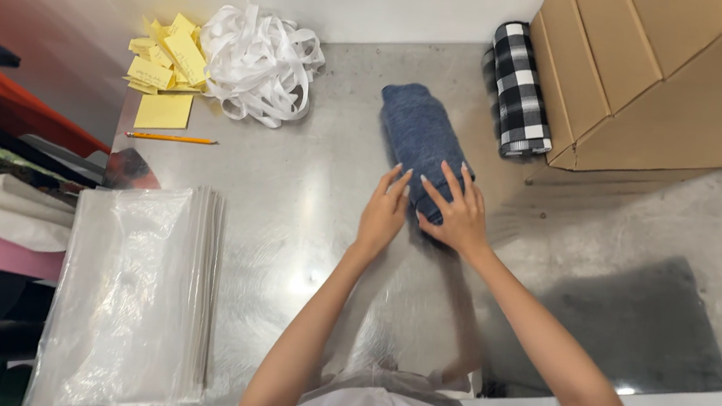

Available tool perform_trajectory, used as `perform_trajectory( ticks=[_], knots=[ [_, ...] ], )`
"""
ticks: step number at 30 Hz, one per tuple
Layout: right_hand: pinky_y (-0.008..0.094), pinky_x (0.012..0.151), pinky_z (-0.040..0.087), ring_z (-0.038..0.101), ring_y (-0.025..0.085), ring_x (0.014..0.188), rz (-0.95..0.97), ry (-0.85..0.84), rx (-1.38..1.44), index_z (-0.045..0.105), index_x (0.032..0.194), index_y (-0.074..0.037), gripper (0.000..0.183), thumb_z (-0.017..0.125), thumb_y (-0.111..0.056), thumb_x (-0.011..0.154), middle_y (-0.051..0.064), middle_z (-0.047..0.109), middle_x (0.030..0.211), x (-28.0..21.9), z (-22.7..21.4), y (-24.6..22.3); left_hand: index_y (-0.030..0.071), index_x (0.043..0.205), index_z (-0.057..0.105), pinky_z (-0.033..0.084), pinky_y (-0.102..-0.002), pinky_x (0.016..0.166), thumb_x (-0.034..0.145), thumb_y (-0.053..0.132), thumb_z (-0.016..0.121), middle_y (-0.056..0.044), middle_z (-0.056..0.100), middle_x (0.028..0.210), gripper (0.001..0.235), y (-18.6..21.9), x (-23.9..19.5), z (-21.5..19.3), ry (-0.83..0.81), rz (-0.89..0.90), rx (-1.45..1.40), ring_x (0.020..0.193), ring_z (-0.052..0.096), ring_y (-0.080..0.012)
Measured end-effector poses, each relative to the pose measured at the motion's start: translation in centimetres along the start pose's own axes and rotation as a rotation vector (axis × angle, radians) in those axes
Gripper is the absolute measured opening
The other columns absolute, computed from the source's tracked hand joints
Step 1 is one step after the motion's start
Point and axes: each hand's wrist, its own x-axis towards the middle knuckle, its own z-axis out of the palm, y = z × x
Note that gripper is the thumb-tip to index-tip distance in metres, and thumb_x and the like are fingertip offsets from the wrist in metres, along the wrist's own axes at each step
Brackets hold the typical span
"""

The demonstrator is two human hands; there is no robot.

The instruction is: The person takes a black and white checkered skirt from a clothing rack, folds it neatly on a metal table, and sets it aside. They then take a pair of blue jeans, fold them, and place them next to the skirt. Finally, they take a pair of navy blue sweatpants, fold them, and place them on the table.

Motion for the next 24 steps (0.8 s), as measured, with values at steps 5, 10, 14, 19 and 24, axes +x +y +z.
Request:
perform_trajectory(
  ticks=[5,10,14,19,24],
  knots=[
    [0.054,0.09,0.054,0.054,0.046,0.13,0.073,0.035,0.0,0.068,0.134,-0.032,0.063,0.07,-0.055,0.076,0.01,0.053,0.152,3.9,3.6,4.2,0.024,0.14,0.062,0.054,-0.045,0.1,0.106,0.025,0.049,-0.003,0.056,0.142,0.036,3.5,1.4,-0.8,-0.036,-0.087,-0.135,0.125,0.062,-0.0299],
    [0.052,0.091,0.055,0.056,0.043,0.129,0.115,0.078,-0.073,0.069,0.133,-0.035,0.062,0.07,-0.057,0.075,0.007,0.055,0.151,7.3,7.0,9.2,0.014,0.135,0.065,0.054,-0.047,0.101,0.105,0.017,0.05,-0.009,0.06,0.134,0.034,5.0,2.4,-2.1,-0.069,-0.224,-0.283,0.122,0.064,-0.0337],
    [0.052,0.09,0.056,0.057,0.043,0.129,0.177,0.089,-0.101,0.071,0.132,-0.032,0.059,0.073,-0.054,0.077,0.009,0.055,0.151,8.8,8.3,12.0,0.019,0.132,0.068,0.054,-0.045,0.1,0.106,0.024,0.05,-0.003,0.064,0.129,0.032,4.5,2.4,-3.2,-0.069,-0.32,-0.289,0.121,0.066,-0.0295],
    [0.057,0.089,0.056,0.055,0.046,0.129,0.219,0.04,-0.032,0.071,0.131,-0.028,0.06,0.076,-0.053,0.077,0.01,0.054,0.152,9.2,7.6,12.8,0.017,0.127,0.071,0.055,-0.046,0.093,0.103,0.019,0.053,-0.012,0.068,0.123,0.03,3.6,1.3,-5.5,0.025,-0.294,-0.273,0.112,0.069,-0.0353],
    [0.077,0.106,0.026,0.029,0.051,0.146,0.491,-0.115,0.373,0.054,0.151,-0.02,0.071,0.073,-0.054,0.091,0.017,0.032,0.163,9.6,1.1,9.1,0.008,0.127,0.07,0.053,-0.048,0.099,0.107,0.024,0.05,-0.016,0.067,0.125,0.033,9.1,-1.8,-10.1,0.091,-0.338,-0.455,0.117,0.067,-0.0363]
  ],
)
